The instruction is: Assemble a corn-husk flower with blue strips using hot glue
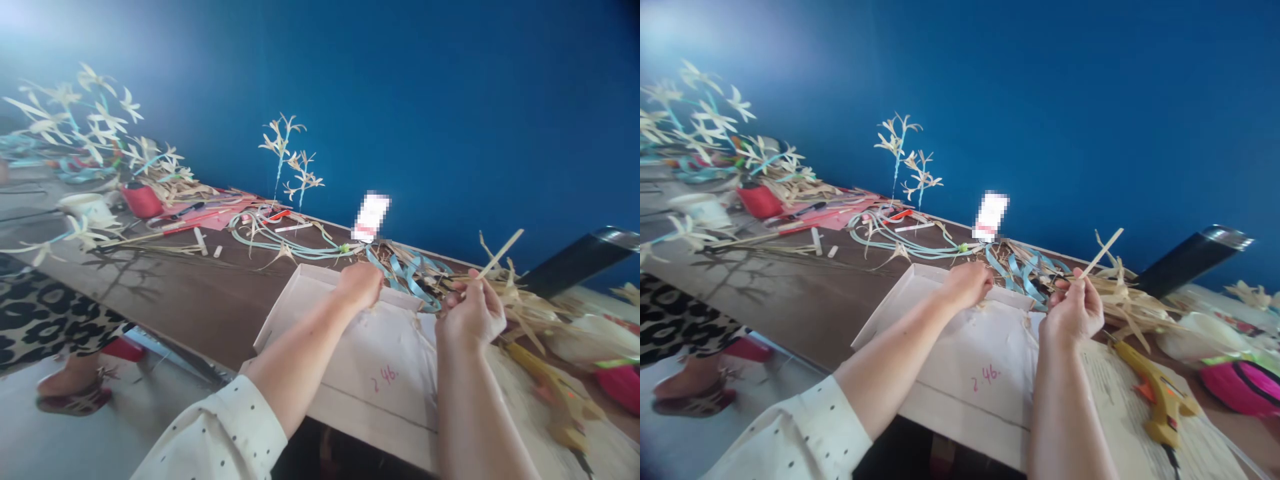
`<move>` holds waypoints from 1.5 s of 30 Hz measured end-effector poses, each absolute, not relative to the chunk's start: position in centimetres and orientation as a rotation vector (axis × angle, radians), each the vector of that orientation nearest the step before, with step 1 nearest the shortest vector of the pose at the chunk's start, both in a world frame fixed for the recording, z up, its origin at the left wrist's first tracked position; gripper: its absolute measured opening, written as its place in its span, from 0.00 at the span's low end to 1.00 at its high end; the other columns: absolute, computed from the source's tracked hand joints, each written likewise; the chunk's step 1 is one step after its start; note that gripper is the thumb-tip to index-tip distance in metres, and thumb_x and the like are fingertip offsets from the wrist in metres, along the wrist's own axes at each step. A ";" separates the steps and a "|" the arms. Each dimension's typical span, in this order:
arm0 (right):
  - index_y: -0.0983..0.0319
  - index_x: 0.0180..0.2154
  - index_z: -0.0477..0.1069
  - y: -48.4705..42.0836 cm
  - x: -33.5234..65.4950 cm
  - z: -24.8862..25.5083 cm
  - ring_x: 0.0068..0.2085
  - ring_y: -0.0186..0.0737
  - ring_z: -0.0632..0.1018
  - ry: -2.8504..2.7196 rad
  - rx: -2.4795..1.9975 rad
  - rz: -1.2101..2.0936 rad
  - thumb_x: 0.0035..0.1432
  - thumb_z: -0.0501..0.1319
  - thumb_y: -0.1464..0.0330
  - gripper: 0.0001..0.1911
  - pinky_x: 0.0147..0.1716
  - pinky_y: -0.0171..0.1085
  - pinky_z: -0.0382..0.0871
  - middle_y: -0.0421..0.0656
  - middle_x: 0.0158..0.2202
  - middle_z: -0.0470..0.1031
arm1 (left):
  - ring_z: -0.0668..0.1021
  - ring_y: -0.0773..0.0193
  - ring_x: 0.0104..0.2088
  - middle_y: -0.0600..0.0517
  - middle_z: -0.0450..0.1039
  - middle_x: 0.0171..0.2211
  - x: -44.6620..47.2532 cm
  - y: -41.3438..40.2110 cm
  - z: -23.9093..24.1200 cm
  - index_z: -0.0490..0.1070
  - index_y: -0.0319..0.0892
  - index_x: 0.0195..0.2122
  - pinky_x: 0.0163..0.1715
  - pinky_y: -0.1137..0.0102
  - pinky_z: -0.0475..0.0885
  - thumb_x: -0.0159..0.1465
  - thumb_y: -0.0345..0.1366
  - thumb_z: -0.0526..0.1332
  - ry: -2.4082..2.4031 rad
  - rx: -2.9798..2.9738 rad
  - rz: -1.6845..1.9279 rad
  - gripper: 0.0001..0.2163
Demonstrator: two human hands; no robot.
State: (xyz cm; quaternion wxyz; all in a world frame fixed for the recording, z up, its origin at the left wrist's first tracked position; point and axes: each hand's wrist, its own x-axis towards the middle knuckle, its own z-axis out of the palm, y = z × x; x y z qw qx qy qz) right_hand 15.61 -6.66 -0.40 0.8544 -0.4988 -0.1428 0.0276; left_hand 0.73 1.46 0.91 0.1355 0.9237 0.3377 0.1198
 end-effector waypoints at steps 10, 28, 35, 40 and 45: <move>0.64 0.38 0.74 -6.3 15.9 -1.2 0.13 0.25 0.59 -0.352 -1.084 0.092 0.48 0.62 0.64 0.15 0.09 0.27 0.47 0.36 0.19 0.68 | 0.73 0.58 0.45 0.48 0.72 0.45 0.5 2.5 0.6 0.76 0.46 0.37 0.43 0.68 0.69 0.57 0.31 0.56 0.993 2.671 0.128 0.11; 0.65 0.38 0.74 -6.2 15.9 -1.7 0.13 0.24 0.59 -0.401 -1.110 0.113 0.48 0.63 0.62 0.16 0.10 0.26 0.48 0.37 0.20 0.68 | 0.71 0.53 0.49 0.40 0.69 0.48 1.3 2.5 -0.4 0.75 0.39 0.38 0.44 0.65 0.68 0.57 0.31 0.56 0.979 2.731 0.097 0.11; 0.65 0.40 0.74 -6.1 16.4 -2.2 0.14 0.24 0.59 -0.420 -1.122 0.100 0.49 0.62 0.61 0.18 0.10 0.26 0.49 0.38 0.20 0.69 | 0.72 0.55 0.45 0.44 0.71 0.43 1.1 2.2 0.0 0.76 0.42 0.35 0.41 0.66 0.69 0.60 0.32 0.53 0.906 2.739 0.222 0.12; 0.65 0.40 0.75 -6.2 16.0 -1.7 0.14 0.24 0.59 -0.394 -1.131 0.124 0.48 0.63 0.62 0.18 0.10 0.26 0.50 0.37 0.20 0.68 | 0.72 0.55 0.45 0.47 0.71 0.41 1.4 1.5 -0.1 0.75 0.46 0.35 0.40 0.67 0.68 0.59 0.42 0.57 0.729 2.752 0.301 0.10; 0.65 0.39 0.74 -6.3 15.7 -1.4 0.14 0.24 0.59 -0.388 -1.143 0.114 0.47 0.64 0.60 0.18 0.10 0.26 0.50 0.38 0.20 0.68 | 0.69 0.52 0.48 0.46 0.69 0.43 1.7 0.9 -0.1 0.74 0.43 0.35 0.43 0.65 0.68 0.54 0.48 0.62 0.713 2.828 0.275 0.15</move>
